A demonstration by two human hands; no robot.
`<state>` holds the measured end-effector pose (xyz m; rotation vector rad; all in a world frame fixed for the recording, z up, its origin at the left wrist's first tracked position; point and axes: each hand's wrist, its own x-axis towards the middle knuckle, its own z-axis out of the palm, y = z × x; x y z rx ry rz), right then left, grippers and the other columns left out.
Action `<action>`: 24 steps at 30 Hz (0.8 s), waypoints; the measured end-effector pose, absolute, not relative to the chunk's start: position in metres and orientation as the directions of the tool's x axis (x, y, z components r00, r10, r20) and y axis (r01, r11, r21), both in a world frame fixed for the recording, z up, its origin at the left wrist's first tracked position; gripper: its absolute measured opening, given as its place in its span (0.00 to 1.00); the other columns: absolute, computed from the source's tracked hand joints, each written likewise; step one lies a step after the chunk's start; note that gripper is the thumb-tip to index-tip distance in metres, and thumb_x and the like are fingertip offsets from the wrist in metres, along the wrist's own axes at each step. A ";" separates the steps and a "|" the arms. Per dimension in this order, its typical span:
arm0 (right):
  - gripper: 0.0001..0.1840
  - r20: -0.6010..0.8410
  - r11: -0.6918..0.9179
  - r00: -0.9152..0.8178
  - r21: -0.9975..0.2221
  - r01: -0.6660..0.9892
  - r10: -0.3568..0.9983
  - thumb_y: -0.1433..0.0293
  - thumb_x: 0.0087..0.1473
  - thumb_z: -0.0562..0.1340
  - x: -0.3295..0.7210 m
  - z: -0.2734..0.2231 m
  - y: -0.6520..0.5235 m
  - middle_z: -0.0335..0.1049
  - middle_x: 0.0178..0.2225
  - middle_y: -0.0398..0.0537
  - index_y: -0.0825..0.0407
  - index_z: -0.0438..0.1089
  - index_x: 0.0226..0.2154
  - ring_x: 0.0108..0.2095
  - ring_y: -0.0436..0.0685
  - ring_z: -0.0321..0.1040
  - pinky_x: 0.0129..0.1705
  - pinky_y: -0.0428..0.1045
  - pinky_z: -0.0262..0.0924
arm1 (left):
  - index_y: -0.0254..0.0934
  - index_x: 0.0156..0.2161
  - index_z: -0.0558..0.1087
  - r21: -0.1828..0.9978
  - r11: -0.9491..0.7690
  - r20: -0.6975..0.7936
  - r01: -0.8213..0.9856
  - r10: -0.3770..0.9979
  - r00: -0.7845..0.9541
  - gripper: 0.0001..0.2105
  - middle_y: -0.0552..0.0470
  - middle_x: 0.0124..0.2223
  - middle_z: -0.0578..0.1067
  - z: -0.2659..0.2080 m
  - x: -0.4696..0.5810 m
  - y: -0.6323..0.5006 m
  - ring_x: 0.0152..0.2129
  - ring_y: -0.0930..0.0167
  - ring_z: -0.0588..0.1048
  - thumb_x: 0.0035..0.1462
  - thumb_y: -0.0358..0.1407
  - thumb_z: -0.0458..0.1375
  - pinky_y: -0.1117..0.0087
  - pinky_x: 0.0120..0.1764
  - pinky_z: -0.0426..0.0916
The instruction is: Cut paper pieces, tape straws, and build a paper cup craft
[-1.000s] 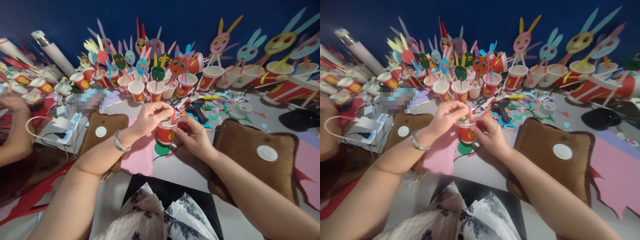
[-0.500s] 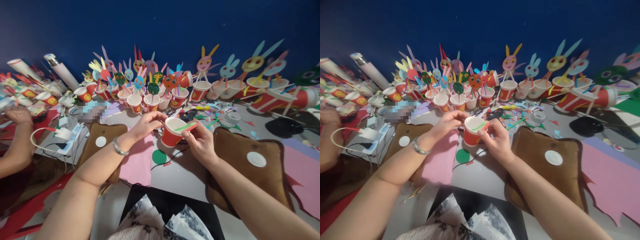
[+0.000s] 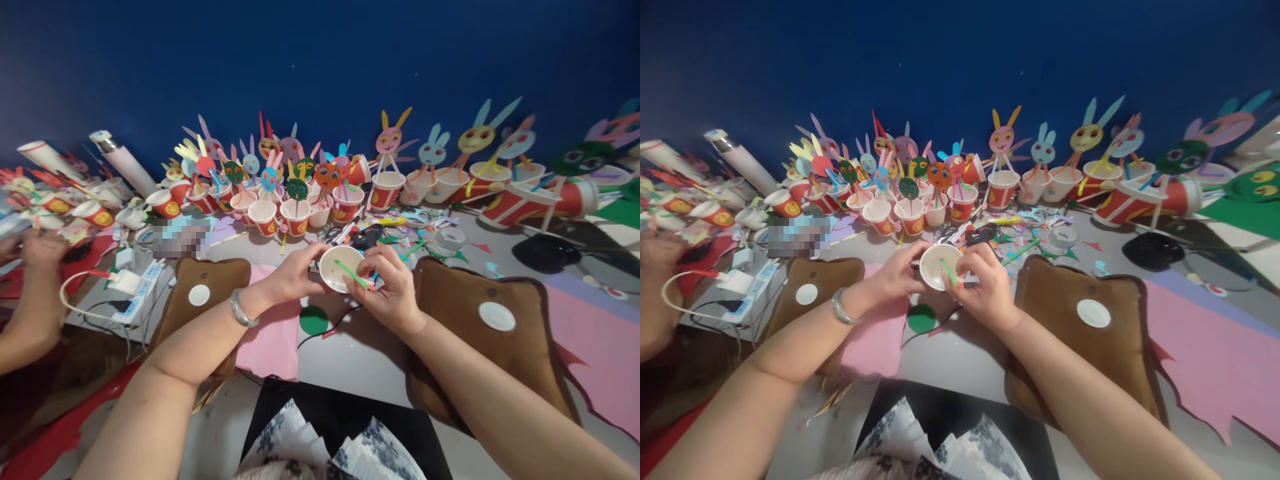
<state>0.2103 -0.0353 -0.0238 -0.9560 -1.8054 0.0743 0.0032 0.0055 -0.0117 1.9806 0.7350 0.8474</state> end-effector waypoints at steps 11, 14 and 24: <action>0.03 0.760 0.618 -0.213 -0.295 0.729 0.614 0.66 0.58 0.63 0.208 -0.018 -0.044 0.72 0.45 0.54 0.46 0.74 0.36 0.44 0.64 0.68 0.47 0.62 0.63 | 0.37 0.49 0.70 0.791 -0.579 0.392 0.197 0.727 0.564 0.26 0.44 0.46 0.77 -0.016 0.005 0.006 0.41 0.64 0.76 0.47 0.44 0.71 0.66 0.43 0.70; 0.02 0.764 0.646 -0.205 -0.333 0.687 0.612 0.68 0.58 0.63 0.208 -0.016 -0.046 0.72 0.48 0.54 0.46 0.72 0.34 0.46 0.64 0.69 0.48 0.62 0.63 | 0.37 0.49 0.70 0.776 -0.602 0.419 0.187 0.714 0.561 0.25 0.45 0.46 0.77 -0.018 0.006 0.006 0.41 0.64 0.76 0.48 0.43 0.71 0.67 0.42 0.70; 0.04 0.739 0.671 -0.201 -0.417 0.612 0.643 0.67 0.60 0.62 0.206 -0.013 -0.049 0.70 0.51 0.56 0.47 0.73 0.34 0.51 0.66 0.69 0.54 0.65 0.62 | 0.37 0.52 0.69 0.817 -0.555 0.373 0.154 0.714 0.592 0.28 0.42 0.49 0.77 -0.016 0.005 0.003 0.44 0.62 0.77 0.49 0.45 0.70 0.65 0.45 0.71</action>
